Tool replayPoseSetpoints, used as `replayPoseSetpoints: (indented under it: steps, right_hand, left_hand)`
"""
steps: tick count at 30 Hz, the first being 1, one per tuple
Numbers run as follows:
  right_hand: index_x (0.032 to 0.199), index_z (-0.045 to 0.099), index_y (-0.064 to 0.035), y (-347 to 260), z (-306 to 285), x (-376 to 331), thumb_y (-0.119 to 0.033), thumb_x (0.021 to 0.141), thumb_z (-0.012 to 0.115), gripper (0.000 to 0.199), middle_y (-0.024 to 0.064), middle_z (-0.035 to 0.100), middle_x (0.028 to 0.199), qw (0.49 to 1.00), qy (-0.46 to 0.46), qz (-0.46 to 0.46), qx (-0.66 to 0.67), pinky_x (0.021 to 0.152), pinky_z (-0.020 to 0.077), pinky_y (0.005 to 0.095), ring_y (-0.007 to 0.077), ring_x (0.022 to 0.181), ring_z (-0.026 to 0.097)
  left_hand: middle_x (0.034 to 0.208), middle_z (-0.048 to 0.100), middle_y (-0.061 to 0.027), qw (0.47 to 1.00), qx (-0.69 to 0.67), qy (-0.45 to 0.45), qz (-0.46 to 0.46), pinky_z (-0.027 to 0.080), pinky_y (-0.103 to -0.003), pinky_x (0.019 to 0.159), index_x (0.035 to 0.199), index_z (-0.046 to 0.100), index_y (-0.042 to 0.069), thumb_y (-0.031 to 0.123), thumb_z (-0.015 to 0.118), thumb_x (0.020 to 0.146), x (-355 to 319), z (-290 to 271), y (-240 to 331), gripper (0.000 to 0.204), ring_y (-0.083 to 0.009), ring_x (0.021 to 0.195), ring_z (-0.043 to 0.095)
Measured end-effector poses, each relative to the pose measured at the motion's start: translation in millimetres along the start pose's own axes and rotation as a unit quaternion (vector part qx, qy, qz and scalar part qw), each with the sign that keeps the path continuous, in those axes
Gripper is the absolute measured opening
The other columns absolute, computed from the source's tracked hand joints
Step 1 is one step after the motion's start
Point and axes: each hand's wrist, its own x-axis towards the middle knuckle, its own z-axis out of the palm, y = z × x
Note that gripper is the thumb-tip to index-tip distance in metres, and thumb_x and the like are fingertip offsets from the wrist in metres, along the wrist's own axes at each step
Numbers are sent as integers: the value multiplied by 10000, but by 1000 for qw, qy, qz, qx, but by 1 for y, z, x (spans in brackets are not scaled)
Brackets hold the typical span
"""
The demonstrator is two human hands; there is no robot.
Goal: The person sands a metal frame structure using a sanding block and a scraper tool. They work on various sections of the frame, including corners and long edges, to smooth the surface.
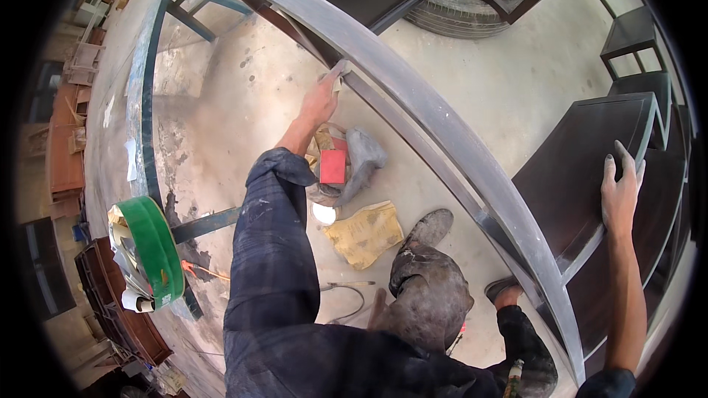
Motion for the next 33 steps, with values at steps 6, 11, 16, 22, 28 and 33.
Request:
replayPoseSetpoints:
  steps: [6,11,16,22,28,33]
  right_hand:
    - [1398,560,-34,-2,-2,4,-226,1026,542,419,146,587,1413,999,10,-20,-23,1250,191,474,429,1463,331]
    - [1397,564,-33,0,1,0,-235,1035,538,415,157,590,1410,999,22,-21,-12,1240,214,454,398,1427,389]
    - [1400,565,-36,-6,-2,-4,-243,1035,538,420,166,582,1420,1000,15,-6,-11,1238,215,462,408,1444,365]
    - [1404,564,-46,-2,-2,-4,-251,1032,537,426,161,577,1429,1000,7,4,-7,1240,210,483,438,1478,300]
    - [1405,563,-47,-9,-2,-2,-247,1033,532,423,160,577,1429,1000,10,12,10,1230,230,478,420,1484,295]
    - [1406,564,-51,-9,-4,-3,-254,1034,532,425,157,582,1423,1000,12,-1,14,1224,241,478,422,1476,306]
  left_hand:
    - [1393,543,-294,996,27,-28,77,392,-473,1127,1529,391,52,-49,459,838,5,17,-31,702,-455,1287,505]
    - [1422,535,-268,998,8,-7,63,384,-469,1137,1535,393,67,-55,455,835,1,8,-26,713,-436,1318,494]
    - [1459,516,-248,996,18,7,92,388,-460,1139,1546,383,79,-57,442,845,-42,-7,-23,716,-427,1334,487]
    - [1443,533,-244,988,11,13,152,404,-470,1124,1549,391,86,-65,438,835,-32,41,-5,731,-450,1305,497]
    - [1439,534,-253,994,10,36,98,408,-474,1118,1534,401,77,-51,432,821,-24,25,-14,726,-465,1302,490]
    - [1443,527,-254,999,7,11,52,399,-470,1124,1528,406,66,-42,429,828,-23,17,-18,709,-465,1299,491]
